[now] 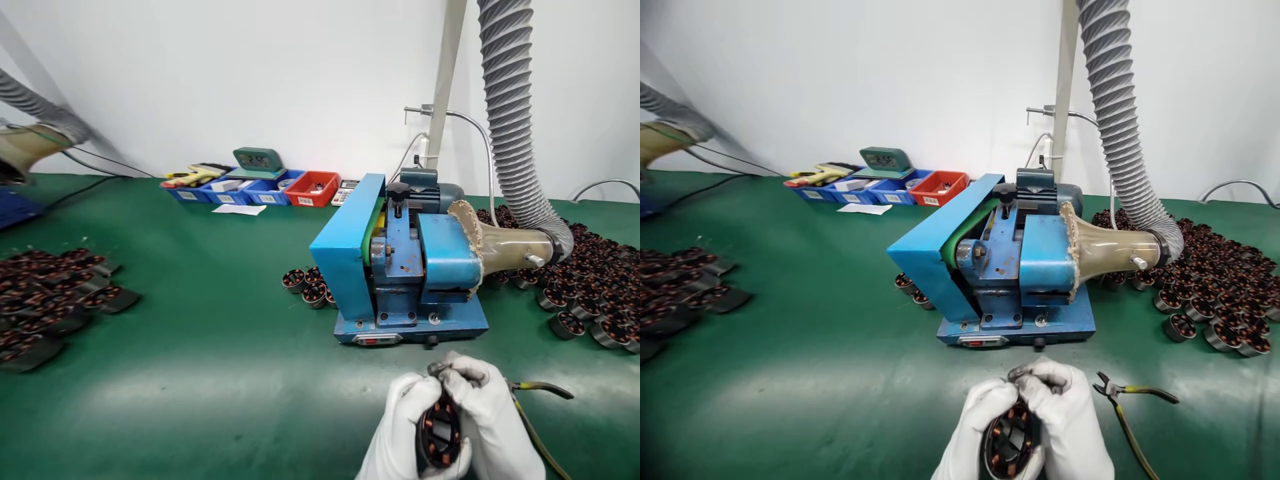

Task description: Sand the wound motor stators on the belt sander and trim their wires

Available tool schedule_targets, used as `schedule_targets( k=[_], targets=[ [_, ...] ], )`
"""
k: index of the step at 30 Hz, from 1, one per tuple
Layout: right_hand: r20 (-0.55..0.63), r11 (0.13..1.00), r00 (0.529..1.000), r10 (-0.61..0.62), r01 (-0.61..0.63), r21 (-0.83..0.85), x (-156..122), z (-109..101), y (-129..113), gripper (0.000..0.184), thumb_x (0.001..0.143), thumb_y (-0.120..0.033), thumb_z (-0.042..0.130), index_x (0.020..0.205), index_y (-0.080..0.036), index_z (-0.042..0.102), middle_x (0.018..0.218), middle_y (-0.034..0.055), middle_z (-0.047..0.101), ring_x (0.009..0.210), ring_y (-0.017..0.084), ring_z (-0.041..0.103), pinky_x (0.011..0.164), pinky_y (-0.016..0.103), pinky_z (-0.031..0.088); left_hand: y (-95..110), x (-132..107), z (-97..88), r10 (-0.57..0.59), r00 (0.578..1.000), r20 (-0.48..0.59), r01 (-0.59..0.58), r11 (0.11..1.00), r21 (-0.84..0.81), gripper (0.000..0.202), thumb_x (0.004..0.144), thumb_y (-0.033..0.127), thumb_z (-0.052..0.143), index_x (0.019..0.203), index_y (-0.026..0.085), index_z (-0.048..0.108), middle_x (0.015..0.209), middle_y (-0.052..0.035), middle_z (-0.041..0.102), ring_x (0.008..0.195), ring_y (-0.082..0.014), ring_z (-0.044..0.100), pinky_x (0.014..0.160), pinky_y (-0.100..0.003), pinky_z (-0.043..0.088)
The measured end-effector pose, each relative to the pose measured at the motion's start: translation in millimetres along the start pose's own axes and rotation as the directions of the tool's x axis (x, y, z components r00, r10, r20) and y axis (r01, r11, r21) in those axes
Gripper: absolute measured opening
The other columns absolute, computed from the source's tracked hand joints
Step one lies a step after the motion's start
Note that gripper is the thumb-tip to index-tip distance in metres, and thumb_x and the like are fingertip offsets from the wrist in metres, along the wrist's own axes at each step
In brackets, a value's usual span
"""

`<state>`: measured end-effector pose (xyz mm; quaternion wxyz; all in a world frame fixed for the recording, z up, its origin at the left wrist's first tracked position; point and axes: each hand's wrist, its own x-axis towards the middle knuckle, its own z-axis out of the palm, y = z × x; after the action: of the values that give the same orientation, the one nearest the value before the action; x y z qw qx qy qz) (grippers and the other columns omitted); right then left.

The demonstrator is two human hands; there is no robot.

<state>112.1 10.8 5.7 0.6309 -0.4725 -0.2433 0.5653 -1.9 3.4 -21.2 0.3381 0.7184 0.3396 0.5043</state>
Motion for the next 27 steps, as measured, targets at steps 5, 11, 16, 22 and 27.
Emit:
schedule_targets(
  k=[5, 11, 16, 22, 27],
  targets=[
    [-0.278, 0.947, 0.949, -0.147, 0.216, 0.237, 13.1, -15.7, -10.9, 0.015, 0.065, -0.034, 0.082, 0.073, -0.023, 0.075, 0.071, -0.0005, 0.073, 0.064, 0.012, 0.066, 0.063, 0.020, 0.055, -2.5, 8.4, 12.0, 0.081, 0.994, -0.075, -0.079, 0.996, 0.030, 0.063, 0.066, 0.008, 0.060, 0.124, 0.024, 0.040, 0.105, -0.0055, 0.045, 0.096, -0.0183, 0.055, 0.082, -0.027, 0.052],
    [-0.026, 0.879, 0.927, -0.373, 0.344, -0.331, 14.7, -24.1, 11.9, 0.045, 0.053, -0.035, 0.086, 0.095, -0.023, 0.075, 0.099, 0.0088, 0.075, 0.090, 0.029, 0.071, 0.077, 0.034, 0.058, -24.4, 30.6, 35.8, -0.019, 0.991, -0.132, -0.001, 0.989, -0.146, 0.049, 0.076, 0.020, 0.062, 0.123, 0.027, 0.048, 0.114, -0.0081, 0.051, 0.105, -0.0233, 0.058, 0.090, -0.037, 0.052],
    [-0.195, 0.797, 0.868, -0.457, 0.302, -0.522, 32.6, -4.2, 4.9, 0.036, 0.064, -0.034, 0.076, 0.096, -0.019, 0.071, 0.098, 0.0104, 0.072, 0.090, 0.027, 0.069, 0.075, 0.035, 0.057, -26.4, 59.3, 59.1, -0.374, 0.908, -0.191, 0.278, 0.876, -0.394, 0.027, 0.081, 0.026, 0.058, 0.107, 0.023, 0.055, 0.111, -0.0094, 0.058, 0.106, -0.0243, 0.060, 0.094, -0.042, 0.050],
    [-0.093, 0.758, 0.888, -0.451, 0.326, -0.564, 45.4, -3.9, -11.8, 0.025, 0.071, -0.032, 0.073, 0.092, -0.020, 0.070, 0.091, 0.0070, 0.071, 0.087, 0.024, 0.067, 0.075, 0.033, 0.054, -25.1, 72.0, 64.1, -0.479, 0.868, -0.128, 0.366, 0.793, -0.487, 0.021, 0.081, 0.022, 0.056, 0.102, 0.022, 0.054, 0.105, -0.0085, 0.058, 0.098, -0.0216, 0.063, 0.085, -0.037, 0.055],
    [-0.099, 0.782, 0.904, -0.417, 0.300, -0.546, 47.1, -3.8, -18.6, 0.024, 0.071, -0.034, 0.072, 0.090, -0.019, 0.070, 0.089, 0.0070, 0.071, 0.084, 0.024, 0.066, 0.073, 0.032, 0.054, -23.9, 75.5, 70.0, -0.455, 0.876, -0.159, 0.377, 0.853, -0.361, 0.027, 0.078, 0.021, 0.063, 0.104, 0.023, 0.054, 0.106, -0.0083, 0.059, 0.097, -0.0217, 0.063, 0.085, -0.038, 0.055]
  ],
)
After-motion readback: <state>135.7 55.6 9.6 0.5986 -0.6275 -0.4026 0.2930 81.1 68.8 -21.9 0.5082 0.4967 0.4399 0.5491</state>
